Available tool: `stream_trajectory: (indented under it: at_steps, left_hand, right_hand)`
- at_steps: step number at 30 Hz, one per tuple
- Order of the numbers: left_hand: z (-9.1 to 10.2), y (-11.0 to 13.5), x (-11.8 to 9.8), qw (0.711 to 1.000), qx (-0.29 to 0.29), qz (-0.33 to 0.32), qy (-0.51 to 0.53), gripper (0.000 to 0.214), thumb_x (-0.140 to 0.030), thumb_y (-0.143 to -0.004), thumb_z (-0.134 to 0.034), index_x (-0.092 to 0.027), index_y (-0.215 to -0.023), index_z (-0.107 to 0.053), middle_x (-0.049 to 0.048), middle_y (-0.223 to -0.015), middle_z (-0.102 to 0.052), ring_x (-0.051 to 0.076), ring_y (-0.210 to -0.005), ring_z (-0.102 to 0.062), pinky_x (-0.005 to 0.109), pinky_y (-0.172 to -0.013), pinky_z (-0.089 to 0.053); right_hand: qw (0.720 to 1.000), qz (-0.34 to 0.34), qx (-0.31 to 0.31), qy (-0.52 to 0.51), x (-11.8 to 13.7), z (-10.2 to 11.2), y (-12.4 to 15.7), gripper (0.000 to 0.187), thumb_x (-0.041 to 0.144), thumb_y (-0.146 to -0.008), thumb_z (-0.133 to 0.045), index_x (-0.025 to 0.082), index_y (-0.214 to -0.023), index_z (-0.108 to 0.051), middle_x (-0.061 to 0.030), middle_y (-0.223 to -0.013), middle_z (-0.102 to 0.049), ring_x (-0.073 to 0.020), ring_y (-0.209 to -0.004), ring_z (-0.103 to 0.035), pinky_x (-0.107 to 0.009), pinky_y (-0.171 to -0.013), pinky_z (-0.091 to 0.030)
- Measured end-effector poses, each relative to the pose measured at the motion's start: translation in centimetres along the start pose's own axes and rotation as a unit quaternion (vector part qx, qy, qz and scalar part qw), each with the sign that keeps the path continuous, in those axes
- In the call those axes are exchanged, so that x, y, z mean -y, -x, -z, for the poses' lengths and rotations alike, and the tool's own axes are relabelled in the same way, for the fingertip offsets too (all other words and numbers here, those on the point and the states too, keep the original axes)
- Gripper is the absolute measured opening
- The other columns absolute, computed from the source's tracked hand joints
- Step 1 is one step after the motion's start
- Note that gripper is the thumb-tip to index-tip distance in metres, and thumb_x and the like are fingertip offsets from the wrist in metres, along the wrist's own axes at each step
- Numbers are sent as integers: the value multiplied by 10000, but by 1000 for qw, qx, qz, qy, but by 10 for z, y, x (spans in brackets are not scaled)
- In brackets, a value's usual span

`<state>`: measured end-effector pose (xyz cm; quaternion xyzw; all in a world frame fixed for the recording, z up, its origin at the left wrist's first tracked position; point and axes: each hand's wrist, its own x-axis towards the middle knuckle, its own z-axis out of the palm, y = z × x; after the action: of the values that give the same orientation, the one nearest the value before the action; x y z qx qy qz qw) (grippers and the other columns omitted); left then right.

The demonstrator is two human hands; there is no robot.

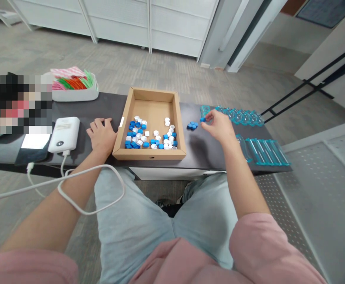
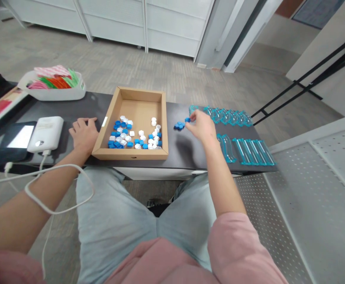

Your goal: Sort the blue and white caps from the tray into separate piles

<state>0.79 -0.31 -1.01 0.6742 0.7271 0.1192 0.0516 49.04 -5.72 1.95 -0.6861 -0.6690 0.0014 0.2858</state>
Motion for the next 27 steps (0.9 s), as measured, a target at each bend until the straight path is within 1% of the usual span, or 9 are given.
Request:
stream_trajectory:
  at_steps: [2, 4, 6, 8, 11, 14, 19, 23, 27]
  left_hand:
    - [1, 0, 0, 1000, 1, -1, -4, 654, -366, -1182, -370, -75, -1723, -594, 356, -1770, -485, 510, -1580, -448, 629, -1256, -365]
    - [0, 0, 0, 1000, 1, 1, -12, 647, -353, -1188, -352, -80, -1722, -594, 360, -1761, -485, 502, -1567, -462, 618, -1243, -373]
    - [0, -1, 1, 1000, -2, 5, -23, 646, -352, -1190, -330, -91, -1715, -601, 360, -1748, -489, 496, -1554, -474, 610, -1232, -380]
    - [-1, -1, 1, 1000, -4, 5, -31, 654, -355, -1189, -303, -99, -1710, -607, 360, -1740, -493, 498, -1548, -476, 610, -1223, -385]
    - [-1, -1, 1, 999, -6, 6, -34, 673, -342, -1183, -255, -104, -1698, -617, 359, -1737, -499, 506, -1537, -468, 617, -1210, -390]
    - [-1, -1, 1, 999, -5, 14, -36, 690, -332, -1179, -221, -114, -1702, -614, 347, -1736, -498, 500, -1542, -464, 615, -1222, -382]
    - [0, -1, 0, 1000, 0, 16, -27, 706, -311, -1170, -200, -114, -1718, -597, 342, -1744, -492, 496, -1558, -439, 621, -1254, -356]
    - [2, -2, -1, 999, 10, 20, -26, 736, -314, -1168, -163, -88, -1722, -592, 366, -1751, -461, 515, -1580, -440, 645, -1265, -359]
    - [2, -3, 1, 999, 13, 21, -26, 704, -307, -1182, -195, -98, -1726, -590, 362, -1756, -462, 512, -1595, -441, 658, -1283, -354]
  right_hand:
    - [998, -48, 28, 6, -9, -17, 28, 205, 312, -860, -912, 277, -973, -744, -74, -945, -823, -325, -906, -769, -460, -844, -622]
    - [996, -71, 46, -10, -15, -34, 45, 187, 320, -864, -886, 289, -927, -713, -51, -889, -801, -305, -863, -756, -445, -837, -617]
    - [996, -76, 38, -40, -19, -47, 52, 174, 364, -897, -860, 288, -932, -708, -45, -881, -787, -289, -841, -742, -442, -852, -620]
    - [995, -74, 13, -67, -22, -54, 55, 181, 413, -926, -843, 281, -975, -731, -58, -915, -791, -288, -848, -736, -447, -866, -626]
    - [994, -63, -13, -90, -26, -58, 56, 236, 468, -946, -839, 275, -1065, -773, -79, -975, -806, -304, -902, -742, -461, -896, -641]
    - [993, -59, -15, -101, -28, -60, 57, 279, 471, -959, -839, 268, -1145, -799, -98, -1058, -827, -301, -925, -743, -458, -908, -651]
    - [993, -54, -10, -102, -33, -59, 52, 228, 427, -984, -817, 249, -1127, -829, -125, -1143, -838, -281, -918, -740, -439, -903, -654]
    - [993, -59, 3, -104, -34, -57, 48, 233, 417, -987, -833, 252, -1151, -842, -109, -1148, -848, -261, -849, -725, -437, -887, -653]
    - [993, -68, 5, -97, -32, -59, 47, 234, 399, -994, -859, 235, -1159, -846, -112, -1140, -847, -255, -839, -722, -436, -904, -642]
